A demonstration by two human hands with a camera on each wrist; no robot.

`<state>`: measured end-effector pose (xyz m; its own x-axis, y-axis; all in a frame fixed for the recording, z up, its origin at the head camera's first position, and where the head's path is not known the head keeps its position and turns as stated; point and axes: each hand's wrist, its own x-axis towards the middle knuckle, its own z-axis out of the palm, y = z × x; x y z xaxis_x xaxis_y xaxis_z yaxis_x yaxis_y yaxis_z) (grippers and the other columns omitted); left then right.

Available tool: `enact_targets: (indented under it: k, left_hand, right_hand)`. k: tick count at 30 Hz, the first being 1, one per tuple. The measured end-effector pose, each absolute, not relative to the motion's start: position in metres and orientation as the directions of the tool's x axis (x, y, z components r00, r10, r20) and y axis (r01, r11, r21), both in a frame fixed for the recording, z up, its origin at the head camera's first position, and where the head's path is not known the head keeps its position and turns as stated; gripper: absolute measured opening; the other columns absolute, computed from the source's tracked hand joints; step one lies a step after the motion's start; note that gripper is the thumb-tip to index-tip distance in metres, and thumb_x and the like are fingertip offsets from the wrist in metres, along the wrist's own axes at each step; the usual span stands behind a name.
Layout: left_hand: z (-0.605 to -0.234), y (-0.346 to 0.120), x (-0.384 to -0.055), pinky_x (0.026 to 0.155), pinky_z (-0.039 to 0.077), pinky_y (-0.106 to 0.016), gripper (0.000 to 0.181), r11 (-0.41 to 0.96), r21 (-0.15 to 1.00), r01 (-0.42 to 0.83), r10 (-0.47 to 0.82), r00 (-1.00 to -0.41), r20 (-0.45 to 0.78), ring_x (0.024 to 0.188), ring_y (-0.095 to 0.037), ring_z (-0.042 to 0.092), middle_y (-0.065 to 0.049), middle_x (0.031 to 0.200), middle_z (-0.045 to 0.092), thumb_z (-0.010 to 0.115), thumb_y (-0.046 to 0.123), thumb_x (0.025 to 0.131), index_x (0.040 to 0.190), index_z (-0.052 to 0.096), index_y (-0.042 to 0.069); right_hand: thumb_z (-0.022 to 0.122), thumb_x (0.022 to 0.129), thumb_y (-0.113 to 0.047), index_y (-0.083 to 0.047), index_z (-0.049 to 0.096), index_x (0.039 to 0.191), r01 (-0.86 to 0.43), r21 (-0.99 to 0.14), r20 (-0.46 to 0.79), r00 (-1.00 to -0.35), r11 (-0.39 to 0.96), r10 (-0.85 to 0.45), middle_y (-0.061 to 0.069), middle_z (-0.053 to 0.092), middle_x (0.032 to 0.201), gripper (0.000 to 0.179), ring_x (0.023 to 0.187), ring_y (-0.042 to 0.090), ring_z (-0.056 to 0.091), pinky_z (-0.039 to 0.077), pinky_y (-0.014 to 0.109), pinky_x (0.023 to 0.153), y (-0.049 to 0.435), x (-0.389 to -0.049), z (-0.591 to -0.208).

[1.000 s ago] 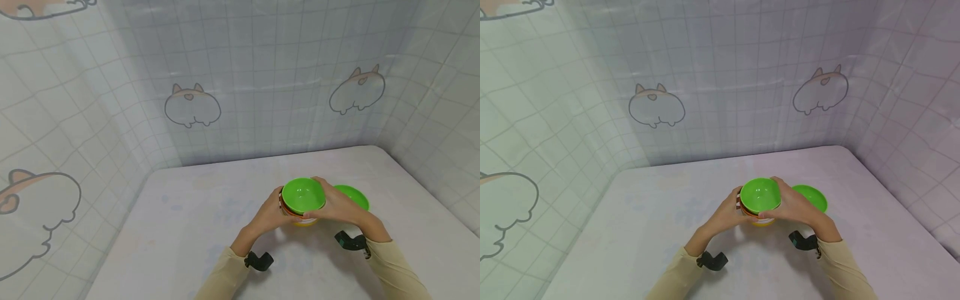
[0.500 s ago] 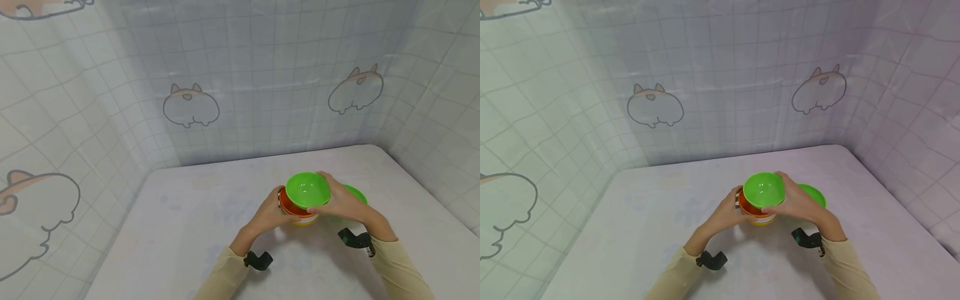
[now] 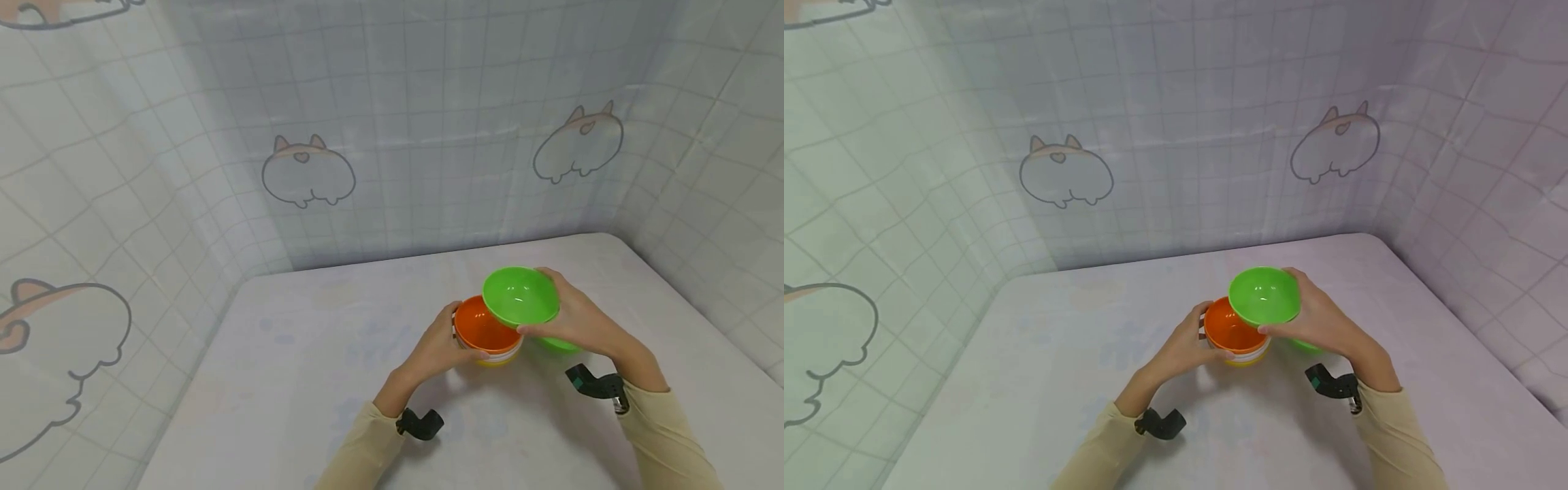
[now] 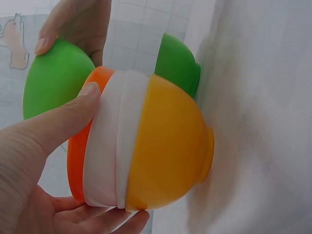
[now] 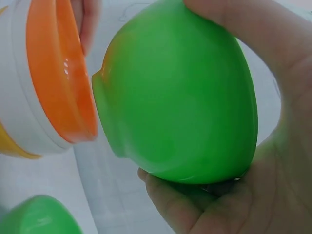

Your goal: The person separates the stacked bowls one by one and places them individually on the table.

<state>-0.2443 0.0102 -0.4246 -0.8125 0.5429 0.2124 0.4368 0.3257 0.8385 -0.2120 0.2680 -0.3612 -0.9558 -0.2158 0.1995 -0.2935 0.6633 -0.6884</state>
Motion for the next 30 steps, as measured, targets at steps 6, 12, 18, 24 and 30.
enact_targets:
  k: [6,12,18,24,30]
  left_hand:
    - [-0.426,0.01,-0.245,0.098,0.042,-0.034,0.088,0.325,0.84,0.436,0.548,-0.81,0.209,0.118,-0.009,0.049,0.004,0.133,0.049,0.083,0.032,0.075,0.144,0.034,0.009]
    - [-0.427,0.01,-0.245,0.099,0.042,-0.034,0.09,0.339,0.832,0.439,0.546,-0.812,0.207,0.12,-0.01,0.048,0.002,0.135,0.048,0.084,0.033,0.075,0.145,0.033,0.008]
    - [-0.427,0.01,-0.244,0.099,0.042,-0.033,0.091,0.357,0.825,0.439,0.542,-0.816,0.199,0.121,-0.011,0.048,0.0,0.137,0.047,0.084,0.033,0.075,0.146,0.032,0.008]
    - [-0.428,0.009,-0.24,0.1,0.041,-0.034,0.095,0.389,0.819,0.421,0.534,-0.828,0.172,0.124,-0.012,0.047,-0.002,0.141,0.045,0.083,0.036,0.075,0.147,0.03,0.007]
    - [-0.426,0.01,-0.238,0.102,0.04,-0.037,0.098,0.421,0.815,0.397,0.522,-0.841,0.14,0.127,-0.014,0.045,-0.004,0.144,0.042,0.083,0.038,0.075,0.149,0.027,0.007]
  right_hand:
    - [0.084,0.074,-0.039,0.003,0.022,0.146,-0.298,-0.671,0.217,-0.954,0.678,-0.204,0.022,0.048,0.129,0.104,0.105,0.035,0.054,0.049,0.052,0.083,0.276,-0.211,-0.361]
    - [0.085,0.073,-0.037,0.004,0.023,0.145,-0.291,-0.672,0.224,-0.956,0.681,-0.188,0.022,0.047,0.129,0.104,0.105,0.036,0.054,0.048,0.052,0.083,0.285,-0.212,-0.363]
    - [0.084,0.073,-0.035,0.005,0.018,0.147,-0.247,-0.671,0.191,-0.969,0.699,-0.159,0.025,0.046,0.129,0.106,0.105,0.039,0.053,0.048,0.054,0.082,0.295,-0.209,-0.363]
    - [0.083,0.075,-0.039,0.005,0.014,0.148,-0.191,-0.668,0.159,-0.981,0.719,-0.114,0.028,0.046,0.128,0.109,0.107,0.041,0.052,0.046,0.057,0.084,0.308,-0.203,-0.362]
    - [0.079,0.078,-0.042,0.006,0.011,0.149,-0.137,-0.662,0.13,-0.989,0.737,-0.067,0.029,0.045,0.129,0.109,0.108,0.043,0.05,0.043,0.058,0.084,0.329,-0.2,-0.36]
